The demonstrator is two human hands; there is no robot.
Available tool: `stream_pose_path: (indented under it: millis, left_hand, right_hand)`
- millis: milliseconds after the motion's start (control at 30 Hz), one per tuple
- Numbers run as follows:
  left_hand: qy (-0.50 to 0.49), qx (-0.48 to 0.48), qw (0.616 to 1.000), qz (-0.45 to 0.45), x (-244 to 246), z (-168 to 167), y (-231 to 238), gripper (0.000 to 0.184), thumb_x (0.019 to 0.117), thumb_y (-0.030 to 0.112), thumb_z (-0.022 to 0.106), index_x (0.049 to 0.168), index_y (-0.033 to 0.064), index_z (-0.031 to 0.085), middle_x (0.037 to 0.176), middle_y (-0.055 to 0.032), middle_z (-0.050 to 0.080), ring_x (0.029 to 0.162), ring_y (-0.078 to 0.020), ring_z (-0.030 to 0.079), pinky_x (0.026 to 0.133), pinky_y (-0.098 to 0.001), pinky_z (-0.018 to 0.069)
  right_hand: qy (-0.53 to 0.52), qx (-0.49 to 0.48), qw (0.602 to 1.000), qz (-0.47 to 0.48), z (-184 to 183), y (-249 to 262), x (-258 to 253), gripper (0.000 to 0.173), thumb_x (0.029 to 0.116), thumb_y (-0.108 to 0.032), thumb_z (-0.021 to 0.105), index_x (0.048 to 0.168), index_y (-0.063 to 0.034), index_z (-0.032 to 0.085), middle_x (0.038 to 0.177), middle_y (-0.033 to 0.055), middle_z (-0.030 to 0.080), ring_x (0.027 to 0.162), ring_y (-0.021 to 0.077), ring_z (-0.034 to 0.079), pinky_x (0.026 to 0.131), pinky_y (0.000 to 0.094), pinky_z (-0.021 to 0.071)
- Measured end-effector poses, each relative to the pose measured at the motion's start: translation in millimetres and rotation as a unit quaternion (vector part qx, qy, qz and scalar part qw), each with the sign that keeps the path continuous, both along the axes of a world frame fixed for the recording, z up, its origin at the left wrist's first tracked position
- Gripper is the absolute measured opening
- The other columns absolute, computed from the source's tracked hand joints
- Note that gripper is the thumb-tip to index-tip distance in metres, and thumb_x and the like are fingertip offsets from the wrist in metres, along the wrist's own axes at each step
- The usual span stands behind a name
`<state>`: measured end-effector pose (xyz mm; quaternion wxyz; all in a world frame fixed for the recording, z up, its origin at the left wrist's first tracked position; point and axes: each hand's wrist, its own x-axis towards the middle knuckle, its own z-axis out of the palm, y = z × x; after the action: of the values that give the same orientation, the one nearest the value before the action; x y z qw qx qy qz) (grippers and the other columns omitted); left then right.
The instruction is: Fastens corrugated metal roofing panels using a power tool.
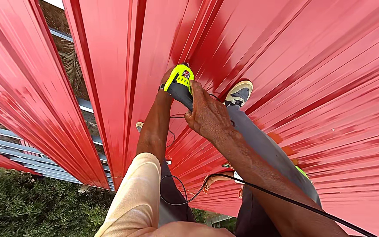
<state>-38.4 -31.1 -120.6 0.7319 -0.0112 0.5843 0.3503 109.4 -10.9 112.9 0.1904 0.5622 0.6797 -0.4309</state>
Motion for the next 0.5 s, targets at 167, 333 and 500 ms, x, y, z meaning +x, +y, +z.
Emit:
stream_pose_path:
  millis: [167, 333, 500]
  left_hand:
    - [-0.03, -0.035, 0.999, 0.009, 10, 22, 17, 0.025, 0.109, 0.015, 0.041, 0.12, 0.0063, 0.062, 0.1, -0.0017, 0.07, 0.088, -0.0034, 0.067, 0.078, -0.0196, 0.0566]
    - [0.022, -0.047, 0.999, -0.009, 12, 39, 24, 0.023, 0.1092, 0.015, 0.043, 0.111, 0.0055, 0.063, 0.088, 0.0012, 0.066, 0.076, 0.0003, 0.062, 0.069, -0.0171, 0.0536]
    - [-0.032, -0.078, 0.994, 0.072, 18, 27, 19, 0.02, 0.1072, 0.016, 0.047, 0.109, 0.0066, 0.064, 0.086, -0.0012, 0.067, 0.076, -0.0046, 0.064, 0.068, -0.0214, 0.0559]
  right_hand:
    - [-0.047, -0.028, 0.999, -0.004, 0, -2, 3, 0.086, 0.0841, -0.027, 0.074, 0.157, -0.0083, 0.033, 0.117, 0.0177, 0.066, 0.086, 0.0355, 0.069, 0.066, 0.0534, 0.056]
    - [-0.06, 0.005, 0.998, -0.009, -2, -6, 6, 0.064, 0.0881, -0.028, 0.076, 0.141, -0.006, 0.046, 0.104, 0.0177, 0.068, 0.08, 0.0372, 0.07, 0.063, 0.0549, 0.0558]
    - [-0.075, 0.029, 0.997, -0.003, -5, -11, 9, 0.052, 0.0938, -0.033, 0.073, 0.133, -0.0082, 0.05, 0.096, 0.0163, 0.067, 0.078, 0.0368, 0.07, 0.061, 0.0548, 0.0552]
